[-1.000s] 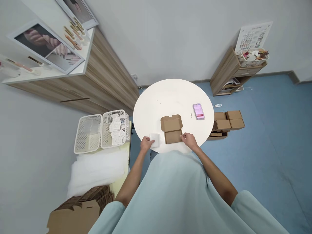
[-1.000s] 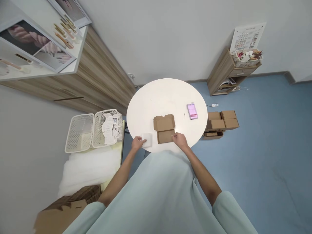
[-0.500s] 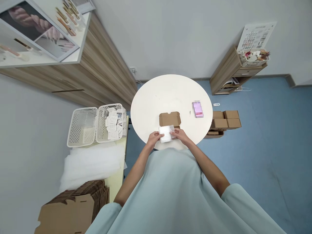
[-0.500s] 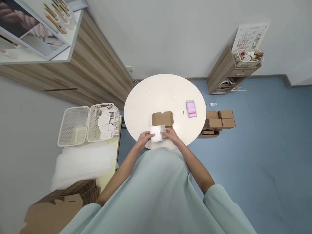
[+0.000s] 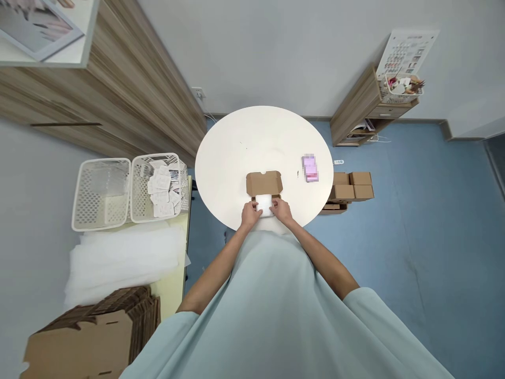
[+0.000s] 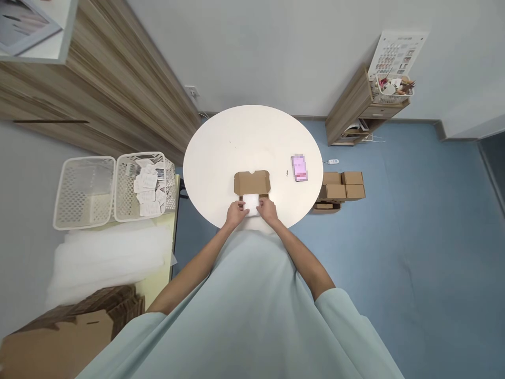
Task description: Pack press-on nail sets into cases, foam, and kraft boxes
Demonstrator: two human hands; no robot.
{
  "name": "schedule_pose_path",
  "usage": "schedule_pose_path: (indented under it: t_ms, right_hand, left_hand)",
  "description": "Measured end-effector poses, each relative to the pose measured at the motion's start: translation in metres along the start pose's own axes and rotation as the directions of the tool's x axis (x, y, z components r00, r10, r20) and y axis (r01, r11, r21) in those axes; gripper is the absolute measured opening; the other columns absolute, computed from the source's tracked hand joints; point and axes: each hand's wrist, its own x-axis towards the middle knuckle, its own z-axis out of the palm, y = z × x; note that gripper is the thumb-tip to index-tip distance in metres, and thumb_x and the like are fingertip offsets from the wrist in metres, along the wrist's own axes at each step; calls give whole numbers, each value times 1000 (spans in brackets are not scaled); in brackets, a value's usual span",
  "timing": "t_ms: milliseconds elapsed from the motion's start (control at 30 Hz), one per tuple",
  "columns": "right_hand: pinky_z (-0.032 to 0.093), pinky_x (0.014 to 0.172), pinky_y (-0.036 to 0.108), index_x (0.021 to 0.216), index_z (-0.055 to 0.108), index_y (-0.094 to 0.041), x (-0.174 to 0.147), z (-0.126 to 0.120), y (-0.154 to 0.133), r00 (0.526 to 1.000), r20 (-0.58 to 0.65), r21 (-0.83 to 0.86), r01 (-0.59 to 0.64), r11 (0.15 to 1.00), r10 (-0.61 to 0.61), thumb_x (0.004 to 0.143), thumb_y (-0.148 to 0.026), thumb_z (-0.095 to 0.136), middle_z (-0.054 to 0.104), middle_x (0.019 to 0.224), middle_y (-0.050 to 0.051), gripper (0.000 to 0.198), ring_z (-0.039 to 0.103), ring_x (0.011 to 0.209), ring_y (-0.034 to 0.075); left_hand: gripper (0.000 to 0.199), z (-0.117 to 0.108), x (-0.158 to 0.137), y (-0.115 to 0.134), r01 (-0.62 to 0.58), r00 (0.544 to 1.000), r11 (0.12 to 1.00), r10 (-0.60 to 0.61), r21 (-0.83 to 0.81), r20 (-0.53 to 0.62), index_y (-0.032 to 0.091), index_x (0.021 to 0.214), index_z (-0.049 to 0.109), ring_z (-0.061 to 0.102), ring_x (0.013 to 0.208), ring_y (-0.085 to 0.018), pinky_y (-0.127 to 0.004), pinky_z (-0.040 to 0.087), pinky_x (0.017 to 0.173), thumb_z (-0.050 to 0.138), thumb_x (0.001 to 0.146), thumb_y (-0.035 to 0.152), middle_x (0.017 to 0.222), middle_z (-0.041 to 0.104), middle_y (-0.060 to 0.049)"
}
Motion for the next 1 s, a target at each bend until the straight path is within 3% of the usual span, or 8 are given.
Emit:
schedule_pose_path:
  t_ms: [200, 333, 433, 600, 800, 900, 1000]
  right_hand:
    - [55, 98, 34, 123, 71, -19, 2, 2, 2, 997, 56, -140, 62, 988, -55, 90, -10, 66, 77, 116, 9, 35, 71, 105, 24]
    - [53, 104, 38, 129, 66, -15, 2, 5, 3, 994, 87, -230, 80, 970, -61, 96, -18, 65, 72, 128, 15, 32, 68, 116, 28]
    - [52, 107, 42, 129, 64, -13, 0, 5, 3, 992, 118, -271, 84, 959, -53, 101, -22, 62, 67, 136, 20, 30, 66, 122, 32]
    - [52, 107, 42, 124, 65, -12, 0, 5, 3, 980, 192, -301, 99, 948, -42, 103, -24, 62, 67, 132, 22, 24, 66, 122, 33]
    - [54, 101, 41, 120, 69, -11, -1, 8, 2, 973, 226, -292, 102, 951, -35, 97, -21, 69, 68, 133, 25, 25, 71, 115, 35]
    - [53, 102, 40, 110, 73, -15, 3, -4, 1, 978, 201, -276, 116, 954, -61, 100, -23, 66, 75, 121, 21, 15, 71, 114, 34]
    - [51, 105, 38, 113, 73, -18, 16, -26, 3, 995, 28, -192, 102, 976, -99, 108, -29, 51, 77, 118, 16, 25, 71, 113, 29]
  left_hand:
    - [51, 13, -1, -6, -64, 998, 997, 63, 36, 32, 17, 130, 66, 70, 103, -22, -34, 53, 100, 75, 80, 14, 135, 62, -14]
    - [51, 17, -4, -6, -77, 995, 995, 72, 67, 70, 15, 134, 65, 70, 104, -24, -37, 52, 102, 74, 84, 16, 137, 60, -16]
    - [49, 19, -4, -5, -70, 994, 992, 60, 102, 95, 15, 133, 65, 70, 107, -26, -38, 51, 104, 73, 85, 18, 136, 60, -17]
    - [47, 23, -1, -1, -62, 986, 988, 38, 143, 161, 14, 129, 65, 66, 127, -34, -39, 48, 108, 76, 84, 22, 144, 59, -21]
    - [40, 25, -5, 5, -80, 973, 976, 32, 203, 229, 14, 120, 67, 68, 125, -37, -41, 49, 106, 78, 83, 24, 144, 59, -25]
    - [36, 11, -5, 3, -94, 988, 981, 70, 170, 139, 17, 122, 67, 70, 119, -33, -41, 49, 107, 73, 87, 22, 136, 65, -19]
    - [38, -12, 6, 2, -46, 995, 995, 54, 93, -85, 18, 131, 63, 71, 111, -29, -40, 51, 105, 65, 94, 24, 137, 64, -17]
